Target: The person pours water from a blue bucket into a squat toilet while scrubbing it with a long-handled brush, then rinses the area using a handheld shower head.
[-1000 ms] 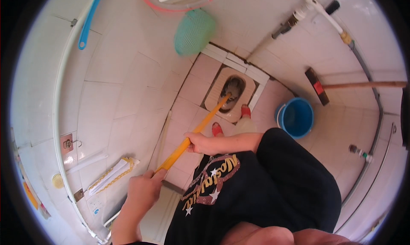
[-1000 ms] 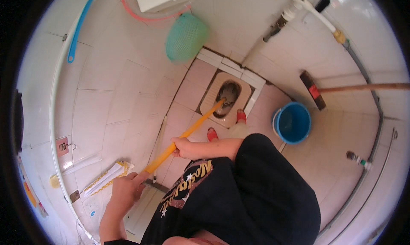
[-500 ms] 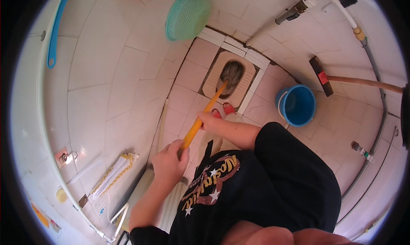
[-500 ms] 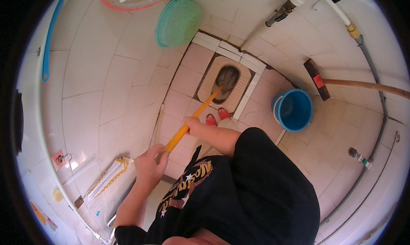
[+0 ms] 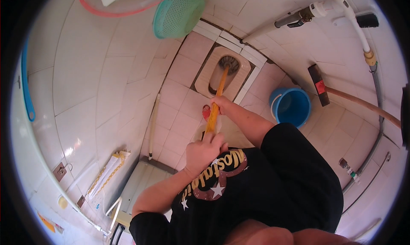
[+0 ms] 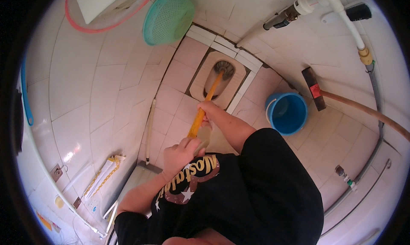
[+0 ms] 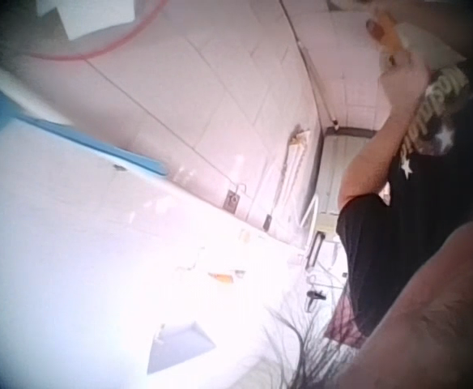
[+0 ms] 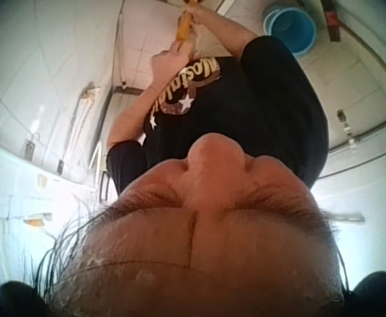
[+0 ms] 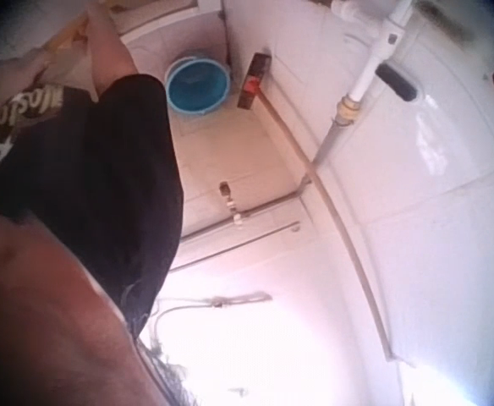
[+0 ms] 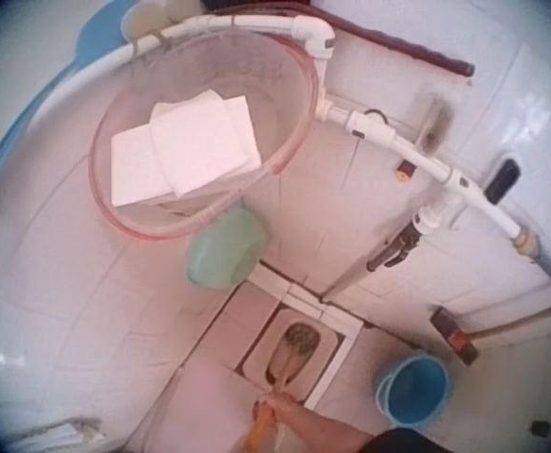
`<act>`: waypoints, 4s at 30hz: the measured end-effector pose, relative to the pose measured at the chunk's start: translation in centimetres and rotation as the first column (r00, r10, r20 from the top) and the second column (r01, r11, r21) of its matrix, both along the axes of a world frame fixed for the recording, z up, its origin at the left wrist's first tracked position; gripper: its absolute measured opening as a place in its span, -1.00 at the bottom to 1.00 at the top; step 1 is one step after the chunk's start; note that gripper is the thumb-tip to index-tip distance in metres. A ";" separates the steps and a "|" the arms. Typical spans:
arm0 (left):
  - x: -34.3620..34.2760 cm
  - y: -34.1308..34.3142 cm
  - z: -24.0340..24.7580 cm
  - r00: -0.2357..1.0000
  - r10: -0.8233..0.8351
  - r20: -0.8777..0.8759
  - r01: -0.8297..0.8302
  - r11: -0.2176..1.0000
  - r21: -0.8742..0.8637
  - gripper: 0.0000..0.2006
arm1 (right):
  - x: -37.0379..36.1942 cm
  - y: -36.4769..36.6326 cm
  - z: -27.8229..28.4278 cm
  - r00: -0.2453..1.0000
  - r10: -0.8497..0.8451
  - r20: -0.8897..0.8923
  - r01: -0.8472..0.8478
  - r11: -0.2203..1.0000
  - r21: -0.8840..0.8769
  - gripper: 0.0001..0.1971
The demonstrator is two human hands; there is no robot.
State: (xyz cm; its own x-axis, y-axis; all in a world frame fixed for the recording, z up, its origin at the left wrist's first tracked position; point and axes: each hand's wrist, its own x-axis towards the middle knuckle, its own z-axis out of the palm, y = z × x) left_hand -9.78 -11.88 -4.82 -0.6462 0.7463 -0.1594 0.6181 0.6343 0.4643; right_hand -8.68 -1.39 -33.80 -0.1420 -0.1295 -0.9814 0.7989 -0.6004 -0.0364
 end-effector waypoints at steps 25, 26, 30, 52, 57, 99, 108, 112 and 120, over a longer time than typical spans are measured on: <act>4.6 -15.9 -4.8 0.159 0.781 0.604 -0.253 0.624 -0.739 -0.70 | 5.6 -13.0 -5.1 1.000 -0.025 0.006 0.025 0.998 -0.050 -0.88; 7.0 -20.2 -7.1 0.097 0.729 0.678 -0.273 0.674 -0.686 -0.75 | 5.8 -13.9 -5.2 0.999 -0.037 0.004 0.038 0.998 -0.054 -0.88; 6.1 -19.7 -3.7 0.367 0.638 0.677 -0.249 0.768 -0.590 -0.75 | 6.2 -17.0 -6.1 0.942 -0.313 0.125 0.312 0.950 0.027 -0.87; 0.2 -7.3 -0.1 0.953 0.162 0.258 0.011 0.828 -0.560 -0.70 | 0.0 -8.3 -2.6 0.867 -0.498 -0.009 0.498 0.866 0.055 -0.90; 1.6 -7.2 -2.9 0.958 0.088 0.273 0.046 0.892 -0.450 -0.70 | 0.4 -6.4 -3.8 0.967 -0.253 0.015 0.250 0.963 0.105 -0.92; 5.0 -3.9 -4.4 0.965 0.080 0.252 -0.157 0.941 0.300 -0.67 | 3.6 -1.1 -5.6 0.891 -0.452 -0.035 0.447 0.890 -0.090 -0.88; 1.9 -4.6 -5.1 0.984 0.113 0.139 -0.136 0.977 0.167 -0.66 | 2.7 -3.0 -14.2 0.843 -0.536 -0.042 0.530 0.841 -0.110 -0.86; 4.2 -13.6 -3.1 0.990 0.023 0.138 0.028 0.935 -0.355 -0.56 | 4.5 -11.6 -11.1 0.848 -0.529 -0.020 0.529 0.849 0.002 -0.88; 6.4 -27.3 6.7 0.100 0.790 0.605 -0.579 0.541 -0.610 -0.58 | 4.4 -20.4 6.1 0.996 -0.089 0.007 0.089 0.996 0.005 -0.77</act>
State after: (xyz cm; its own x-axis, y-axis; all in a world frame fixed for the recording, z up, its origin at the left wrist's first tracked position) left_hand -3.35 -39.16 1.90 -0.3674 -0.0604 -0.9281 -0.6814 0.6966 0.2244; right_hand -4.31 -21.83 -27.65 -0.1460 -0.1117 -0.9830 0.7423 -0.6691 -0.0343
